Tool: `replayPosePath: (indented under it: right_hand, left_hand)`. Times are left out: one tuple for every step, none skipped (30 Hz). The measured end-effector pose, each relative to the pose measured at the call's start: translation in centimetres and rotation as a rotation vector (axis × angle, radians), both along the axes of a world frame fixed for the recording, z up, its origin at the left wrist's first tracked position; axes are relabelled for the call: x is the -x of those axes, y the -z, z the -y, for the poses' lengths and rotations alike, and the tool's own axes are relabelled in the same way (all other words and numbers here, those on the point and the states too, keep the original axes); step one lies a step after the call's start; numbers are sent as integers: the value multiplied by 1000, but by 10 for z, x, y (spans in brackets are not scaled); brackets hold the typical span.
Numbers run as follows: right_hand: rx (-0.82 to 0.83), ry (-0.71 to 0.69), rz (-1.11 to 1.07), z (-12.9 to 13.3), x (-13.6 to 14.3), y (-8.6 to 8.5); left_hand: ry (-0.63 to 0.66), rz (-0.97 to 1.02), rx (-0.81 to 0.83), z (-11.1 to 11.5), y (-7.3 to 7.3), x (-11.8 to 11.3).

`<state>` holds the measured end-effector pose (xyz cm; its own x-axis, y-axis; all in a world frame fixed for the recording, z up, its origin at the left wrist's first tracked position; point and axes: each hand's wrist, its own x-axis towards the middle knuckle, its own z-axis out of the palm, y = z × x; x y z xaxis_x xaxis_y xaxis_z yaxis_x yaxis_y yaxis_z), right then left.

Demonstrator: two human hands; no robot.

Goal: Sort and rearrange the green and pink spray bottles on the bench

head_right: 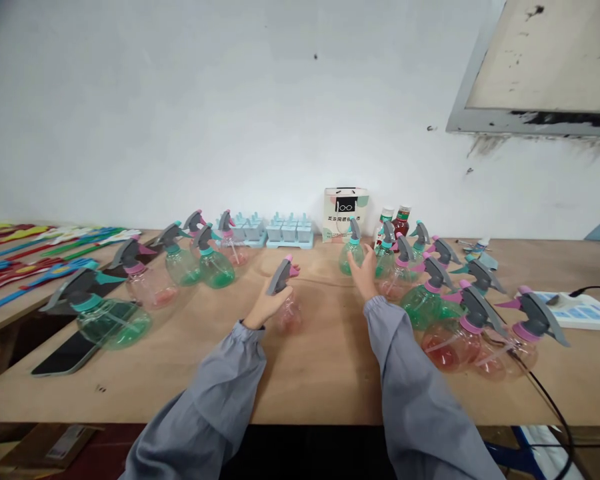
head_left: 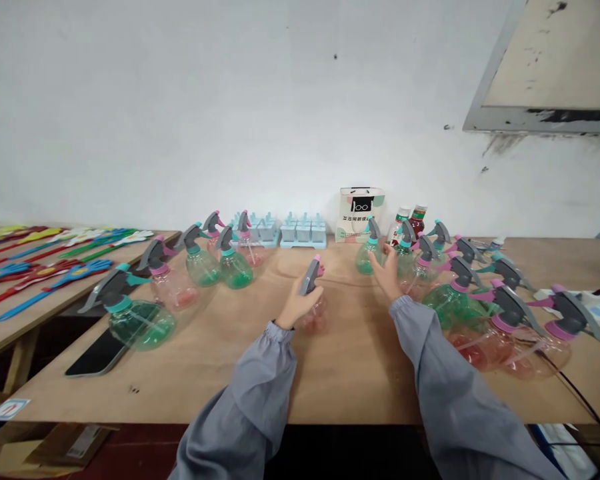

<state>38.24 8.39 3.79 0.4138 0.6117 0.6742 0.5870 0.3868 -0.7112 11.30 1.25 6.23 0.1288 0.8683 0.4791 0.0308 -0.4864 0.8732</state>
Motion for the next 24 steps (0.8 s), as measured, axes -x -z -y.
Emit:
replayPosePath:
  right_hand:
    - [15, 18, 33, -14, -4, 0]
    - [32, 25, 62, -26, -7, 0]
    - [52, 22, 86, -35, -10, 2]
    - [75, 10, 102, -43, -12, 4]
    - [101, -5, 109, -47, -14, 7]
    - [125, -18, 109, -50, -15, 9]
    - [142, -27, 105, -50, -16, 12]
    - [147, -29, 99, -49, -16, 15]
    - [139, -28, 93, -45, -15, 17]
    - [122, -31, 94, -40, -14, 20]
    - [99, -43, 101, -32, -11, 23]
    - [76, -62, 113, -23, -9, 26]
    - [59, -82, 126, -12, -5, 29]
    - [49, -100, 140, 0, -2, 32]
    - [44, -109, 151, 13, 1, 34]
    - [43, -111, 161, 27, 4, 37]
    - [41, -106, 170, 42, 7, 39]
    - [37, -101, 180, 56, 9, 41]
    - [30, -97, 192, 71, 10, 42]
    - [20, -92, 205, 85, 11, 44]
    - [14, -94, 220, 97, 11, 45]
    - [14, -103, 238, 109, 10, 46]
    - [17, -116, 253, 119, 10, 48]
    - [23, -131, 266, 128, 9, 49]
  left_hand:
    - [12, -7, 2, 1, -1, 3]
    - [30, -16, 11, 1, -3, 6]
    - [54, -24, 22, 2, -5, 8]
    - [81, -26, 31, 3, -8, 9]
    - [105, -21, 38, 3, -10, 10]
    - [120, -7, 46, 4, -13, 12]
    - [127, 13, 60, 4, -15, 13]
    - [125, 42, 81, 5, -16, 15]
    - [120, 77, 108, 5, -17, 16]
    - [116, 117, 141, 4, -18, 18]
    - [116, 162, 182, 4, -18, 19]
    - [125, 210, 230, 3, -18, 21]
    - [140, 259, 283, 1, -18, 22]
    - [157, 307, 338, 0, -17, 22]
    - [178, 349, 393, -1, -16, 23]
    - [202, 385, 443, -2, -16, 24]
    - [230, 415, 481, -4, -15, 25]
    - [261, 442, 509, -4, -14, 26]
    - [297, 469, 531, -5, -14, 27]
    - [339, 495, 549, -6, -13, 29]
    - [382, 518, 565, -6, -13, 31]
    - [422, 536, 577, -7, -12, 33]
    - [458, 545, 588, -7, -12, 34]
    - [490, 544, 596, -7, -12, 36]
